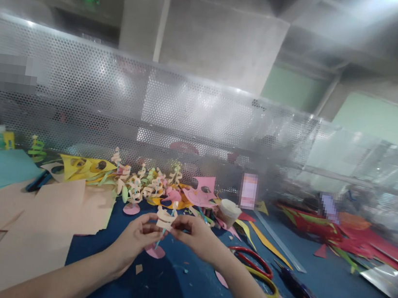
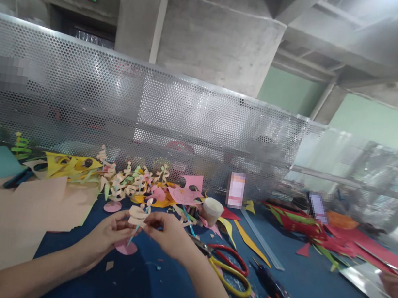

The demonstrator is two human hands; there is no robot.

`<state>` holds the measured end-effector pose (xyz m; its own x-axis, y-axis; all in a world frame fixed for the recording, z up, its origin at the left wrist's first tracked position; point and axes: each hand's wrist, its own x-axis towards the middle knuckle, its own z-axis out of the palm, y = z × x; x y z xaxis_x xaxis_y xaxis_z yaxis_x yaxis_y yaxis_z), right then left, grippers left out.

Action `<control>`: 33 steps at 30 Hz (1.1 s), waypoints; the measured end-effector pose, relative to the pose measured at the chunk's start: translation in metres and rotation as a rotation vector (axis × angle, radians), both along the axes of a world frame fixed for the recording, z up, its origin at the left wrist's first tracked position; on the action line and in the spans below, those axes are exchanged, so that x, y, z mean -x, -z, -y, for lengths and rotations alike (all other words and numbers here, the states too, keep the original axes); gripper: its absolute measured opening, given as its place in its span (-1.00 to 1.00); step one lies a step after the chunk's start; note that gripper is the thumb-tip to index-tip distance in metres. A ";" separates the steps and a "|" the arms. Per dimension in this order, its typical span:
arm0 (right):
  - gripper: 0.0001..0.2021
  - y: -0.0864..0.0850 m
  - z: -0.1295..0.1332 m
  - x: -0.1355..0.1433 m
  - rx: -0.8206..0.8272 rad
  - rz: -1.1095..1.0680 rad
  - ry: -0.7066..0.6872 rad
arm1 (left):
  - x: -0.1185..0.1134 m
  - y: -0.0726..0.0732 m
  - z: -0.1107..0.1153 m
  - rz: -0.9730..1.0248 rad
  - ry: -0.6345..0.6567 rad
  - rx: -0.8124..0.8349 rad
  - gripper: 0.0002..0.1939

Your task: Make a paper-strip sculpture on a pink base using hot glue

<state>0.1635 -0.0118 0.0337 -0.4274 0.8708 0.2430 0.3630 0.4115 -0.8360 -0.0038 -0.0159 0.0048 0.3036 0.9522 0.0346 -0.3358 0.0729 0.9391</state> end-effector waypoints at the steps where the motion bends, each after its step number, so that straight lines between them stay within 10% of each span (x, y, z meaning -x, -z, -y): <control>1: -0.87 0.002 -0.001 0.000 0.012 -0.016 0.011 | 0.000 0.000 0.000 -0.001 -0.004 0.014 -0.58; 15: -0.66 0.005 -0.005 0.001 0.158 -0.152 0.057 | 0.001 0.003 -0.001 -0.007 0.032 -0.006 -0.73; 33: -0.87 -0.002 0.007 0.001 0.044 0.042 0.105 | 0.000 0.003 0.002 0.067 0.088 0.071 -0.77</control>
